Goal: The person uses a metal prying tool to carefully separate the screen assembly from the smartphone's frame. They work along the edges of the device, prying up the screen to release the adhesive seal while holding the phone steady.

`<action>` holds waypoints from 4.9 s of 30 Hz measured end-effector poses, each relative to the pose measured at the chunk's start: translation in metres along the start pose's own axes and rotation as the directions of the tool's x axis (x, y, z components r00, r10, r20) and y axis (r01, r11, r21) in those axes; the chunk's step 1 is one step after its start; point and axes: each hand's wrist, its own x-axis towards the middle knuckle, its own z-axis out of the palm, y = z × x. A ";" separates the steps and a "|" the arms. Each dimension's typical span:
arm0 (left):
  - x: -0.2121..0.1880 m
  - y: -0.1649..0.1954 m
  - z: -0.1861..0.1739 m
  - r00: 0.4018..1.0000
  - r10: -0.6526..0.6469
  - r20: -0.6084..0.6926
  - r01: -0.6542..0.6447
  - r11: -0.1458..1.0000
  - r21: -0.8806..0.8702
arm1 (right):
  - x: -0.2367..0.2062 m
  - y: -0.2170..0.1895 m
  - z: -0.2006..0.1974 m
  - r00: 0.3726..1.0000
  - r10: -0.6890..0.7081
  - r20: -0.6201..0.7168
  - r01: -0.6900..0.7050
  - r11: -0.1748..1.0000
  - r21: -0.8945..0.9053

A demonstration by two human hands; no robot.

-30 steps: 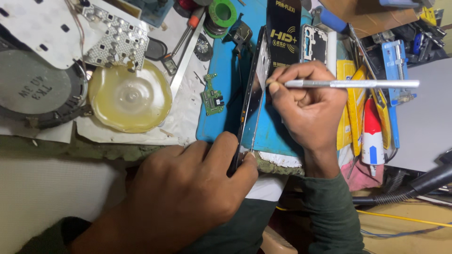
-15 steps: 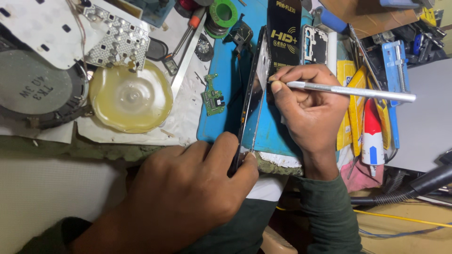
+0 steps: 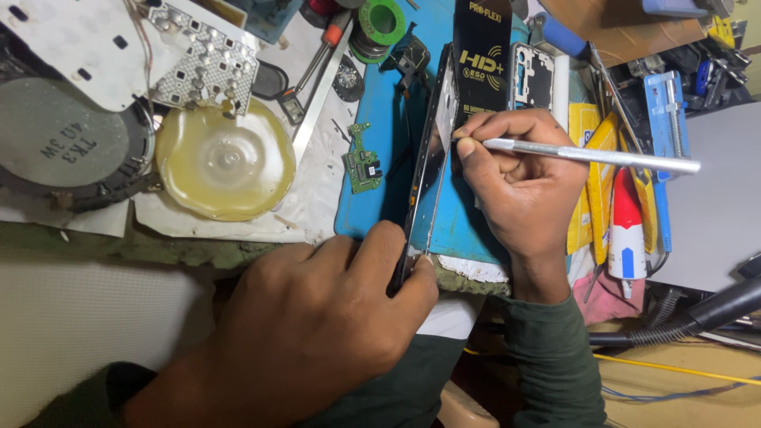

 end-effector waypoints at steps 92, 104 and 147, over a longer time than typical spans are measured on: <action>-0.004 0.001 -0.006 0.968 -0.133 0.214 0.144 0.989 -0.035 | -0.046 -0.041 0.007 0.979 -0.061 0.192 0.109 0.962 -0.251; -0.013 -0.012 -0.005 0.991 -0.002 0.134 0.017 0.994 -0.110 | -0.067 -0.035 0.011 0.995 -0.051 0.083 0.071 0.962 -0.262; 0.002 -0.009 -0.009 0.996 0.027 0.083 -0.009 0.978 -0.210 | -0.064 -0.026 0.019 0.997 -0.081 0.014 0.082 0.984 -0.159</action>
